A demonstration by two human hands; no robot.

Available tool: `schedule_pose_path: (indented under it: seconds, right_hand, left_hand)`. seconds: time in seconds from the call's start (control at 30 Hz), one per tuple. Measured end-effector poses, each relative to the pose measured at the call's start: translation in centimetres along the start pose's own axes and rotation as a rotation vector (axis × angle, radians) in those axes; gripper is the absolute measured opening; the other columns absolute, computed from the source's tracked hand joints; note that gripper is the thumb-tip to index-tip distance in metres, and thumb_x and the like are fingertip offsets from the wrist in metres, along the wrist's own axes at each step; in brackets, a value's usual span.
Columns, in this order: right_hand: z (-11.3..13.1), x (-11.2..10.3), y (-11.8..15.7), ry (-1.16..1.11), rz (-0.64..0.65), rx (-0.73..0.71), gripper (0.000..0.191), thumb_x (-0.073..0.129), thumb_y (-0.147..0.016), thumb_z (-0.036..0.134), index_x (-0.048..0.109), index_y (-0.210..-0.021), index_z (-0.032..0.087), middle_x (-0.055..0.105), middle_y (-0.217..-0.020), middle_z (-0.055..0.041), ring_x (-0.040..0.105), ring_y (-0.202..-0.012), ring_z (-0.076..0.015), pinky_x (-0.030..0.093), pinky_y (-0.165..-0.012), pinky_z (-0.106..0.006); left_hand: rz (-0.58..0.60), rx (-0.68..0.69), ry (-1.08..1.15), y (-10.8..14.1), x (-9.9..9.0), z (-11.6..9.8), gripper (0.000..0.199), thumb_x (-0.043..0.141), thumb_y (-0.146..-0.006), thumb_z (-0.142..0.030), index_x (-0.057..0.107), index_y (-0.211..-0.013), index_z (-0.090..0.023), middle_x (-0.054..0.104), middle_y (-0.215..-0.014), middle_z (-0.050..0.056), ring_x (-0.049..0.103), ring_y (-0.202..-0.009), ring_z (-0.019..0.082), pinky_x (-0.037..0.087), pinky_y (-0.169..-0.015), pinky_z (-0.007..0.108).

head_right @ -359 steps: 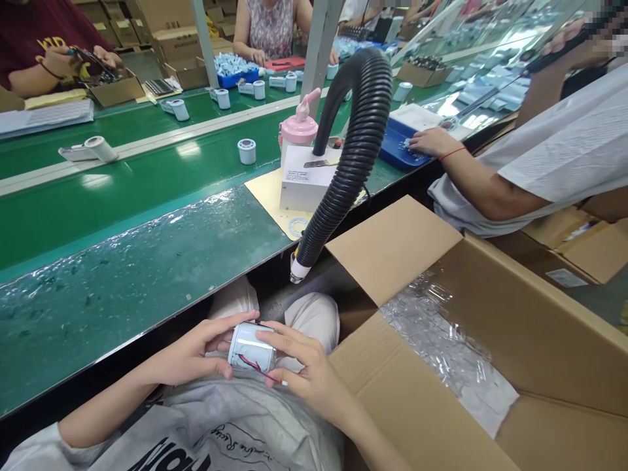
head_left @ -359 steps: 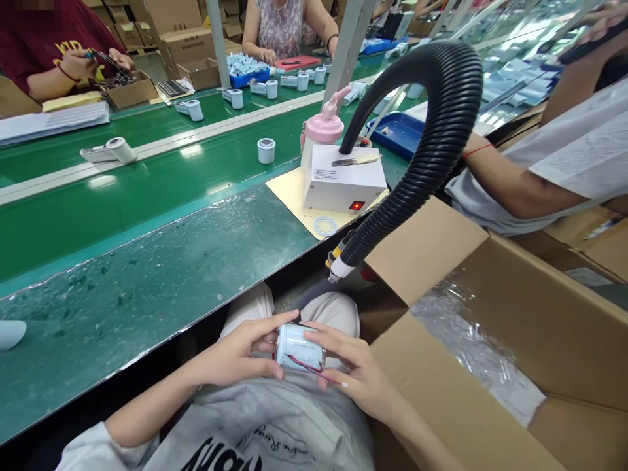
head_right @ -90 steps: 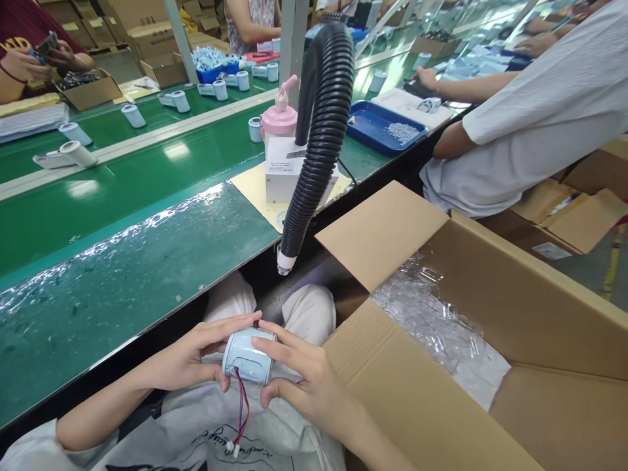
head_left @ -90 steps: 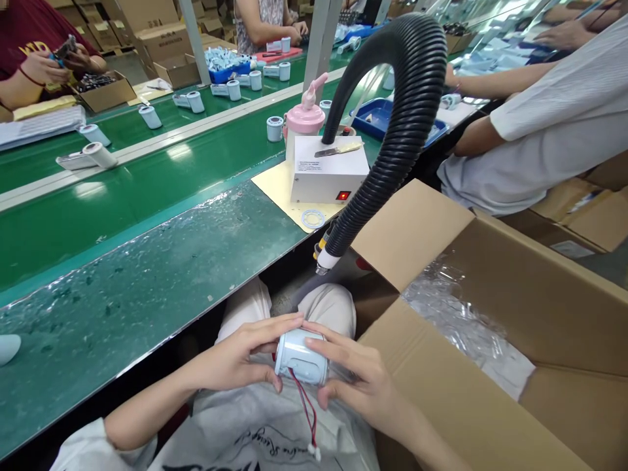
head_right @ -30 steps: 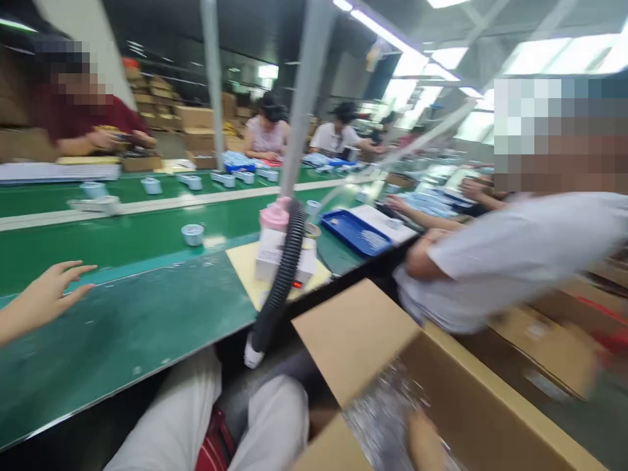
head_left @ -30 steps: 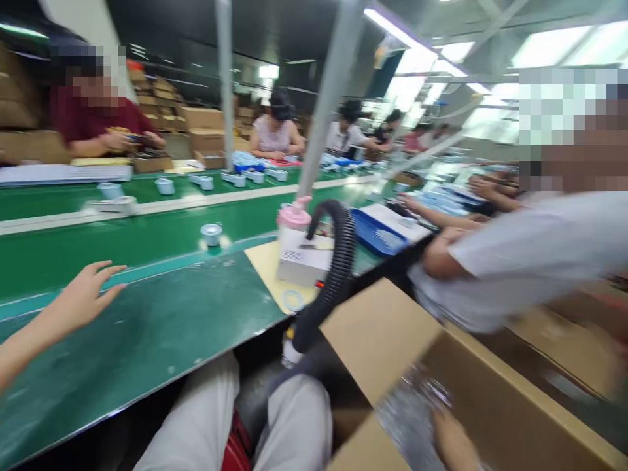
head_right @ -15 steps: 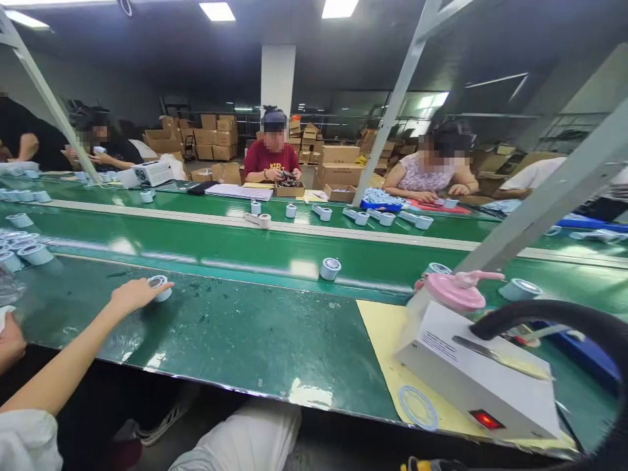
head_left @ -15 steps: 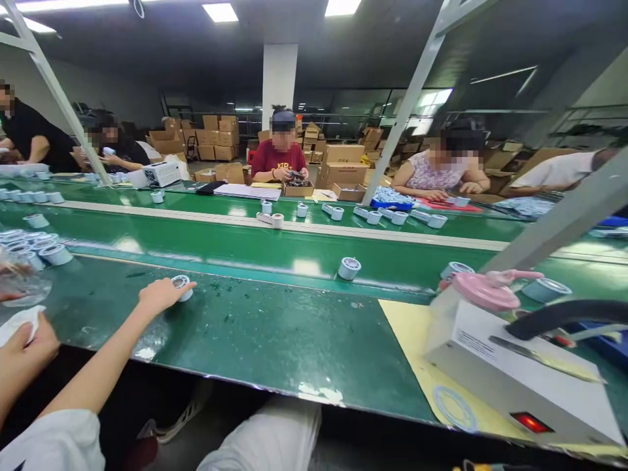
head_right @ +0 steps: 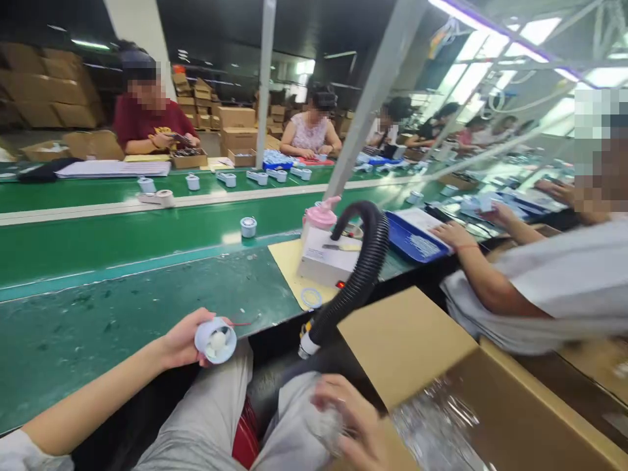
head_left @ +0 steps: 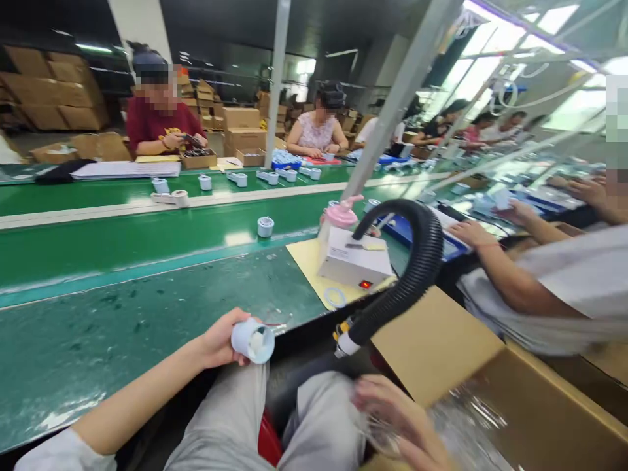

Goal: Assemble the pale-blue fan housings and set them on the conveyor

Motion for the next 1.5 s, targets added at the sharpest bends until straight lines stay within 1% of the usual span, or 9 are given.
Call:
schedule_pose_path:
  seconds: [0.13, 0.27, 0.47, 0.7, 0.83, 1.0, 1.2, 1.3, 1.5]
  right_hand:
    - [2.9, 4.0, -0.9, 0.491, -0.018, -0.119, 0.051, 0.060, -0.096, 0.032, 0.057, -0.147, 0.024, 0.062, -0.131, -0.0185, 0.068, -0.111, -0.0355, 0.063, -0.086, -0.047]
    - [3.0, 5.6, -2.5, 0.780, -0.110, -0.013, 0.051, 0.066, -0.083, 0.007, 0.067, -0.133, 0.019, 0.062, -0.133, -0.0214, 0.065, -0.107, -0.0381, 0.064, -0.078, -0.052]
    - [1.9, 6.1, -1.6, 0.305, -0.033, 0.200, 0.020, 0.080, -0.073, 0.003, 0.071, -0.082, 0.019, 0.063, -0.128, -0.0140, 0.066, -0.114, -0.0324, 0.061, -0.090, -0.043]
    - [2.1, 5.3, -1.1, -0.103, -0.218, 0.284, 0.027, 0.055, -0.099, 0.027, 0.070, -0.077, 0.020, 0.066, -0.114, -0.0100, 0.067, -0.106, -0.0251, 0.055, -0.088, -0.036]
    - [1.3, 4.6, -0.9, -0.289, -0.288, 0.345, 0.031, 0.062, -0.096, 0.034, 0.070, -0.069, 0.020, 0.069, -0.103, -0.0096, 0.069, -0.095, -0.0235, 0.057, -0.072, -0.029]
    - [0.9, 4.1, -0.8, -0.470, -0.296, 0.351, 0.035, 0.071, -0.092, 0.049, 0.075, -0.071, 0.022, 0.075, -0.112, -0.0108, 0.072, -0.107, -0.0285, 0.062, -0.085, -0.038]
    - [3.7, 4.8, -0.3, -0.017, -0.123, -0.011, 0.031, 0.077, -0.091, 0.028, 0.074, -0.122, 0.027, 0.069, -0.136, -0.0124, 0.066, -0.126, -0.0292, 0.056, -0.106, -0.042]
    - [4.2, 4.7, 0.1, 0.028, -0.128, -0.050, 0.031, 0.075, -0.093, 0.027, 0.070, -0.124, 0.026, 0.073, -0.129, -0.0107, 0.067, -0.125, -0.0275, 0.056, -0.106, -0.038]
    - [3.8, 4.3, 0.3, -0.096, -0.118, 0.069, 0.036, 0.079, -0.089, 0.037, 0.068, -0.122, 0.025, 0.071, -0.134, -0.0128, 0.068, -0.124, -0.0298, 0.056, -0.106, -0.040]
  left_hand:
    - [0.177, -0.163, -0.217, -2.3, 6.3, 2.9, 0.044, 0.061, -0.077, -0.057, 0.062, -0.090, -0.016, 0.058, -0.064, -0.001, 0.048, -0.046, 0.011, 0.037, -0.037, 0.020]
    - [0.256, -0.125, -0.410, -1.5, 8.5, 2.9, 0.032, 0.074, -0.073, -0.044, 0.067, -0.087, -0.016, 0.055, -0.068, -0.002, 0.049, -0.058, 0.013, 0.041, -0.048, 0.022]
    - [0.102, 0.356, -0.847, 0.6, 8.7, 0.3, 0.017, 0.070, -0.086, -0.028, 0.072, -0.100, -0.019, 0.062, -0.099, 0.004, 0.057, -0.093, 0.021, 0.046, -0.088, 0.034]
    - [0.085, 0.609, -0.844, 0.1, 7.1, 1.5, 0.072, 0.089, -0.062, -0.061, 0.074, -0.122, -0.025, 0.062, -0.107, 0.009, 0.061, -0.100, 0.026, 0.053, -0.091, 0.040]
    - [0.271, 0.602, -0.840, -0.2, 7.5, 2.3, 0.074, 0.089, -0.065, -0.057, 0.071, -0.130, -0.027, 0.061, -0.132, 0.015, 0.061, -0.121, 0.032, 0.049, -0.106, 0.047]
    - [0.311, 0.456, -0.671, 0.2, 7.9, 2.8, 0.073, 0.088, -0.071, -0.049, 0.065, -0.136, -0.024, 0.068, -0.134, 0.015, 0.065, -0.118, 0.031, 0.054, -0.098, 0.042]
    - [0.235, 0.218, -0.358, 1.0, 7.5, 3.6, 0.080, 0.090, -0.066, -0.054, 0.065, -0.134, -0.019, 0.069, -0.132, 0.015, 0.069, -0.099, 0.024, 0.057, -0.081, 0.032]
    - [0.270, 0.247, -0.436, 1.7, 7.9, 2.7, 0.076, 0.088, -0.069, -0.054, 0.066, -0.134, -0.020, 0.071, -0.130, 0.014, 0.070, -0.098, 0.024, 0.055, -0.076, 0.029]
    - [0.316, 0.476, -0.636, 3.0, 8.4, 0.9, 0.078, 0.088, -0.073, -0.046, 0.060, -0.143, -0.027, 0.066, -0.142, 0.013, 0.064, -0.125, 0.032, 0.049, -0.106, 0.044]
Point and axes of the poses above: each hand's wrist, its own y-axis away from the middle knuckle, its own x-axis out of the palm, z = x × y, the point moved 7 cm from there along -y, towards the middle knuckle
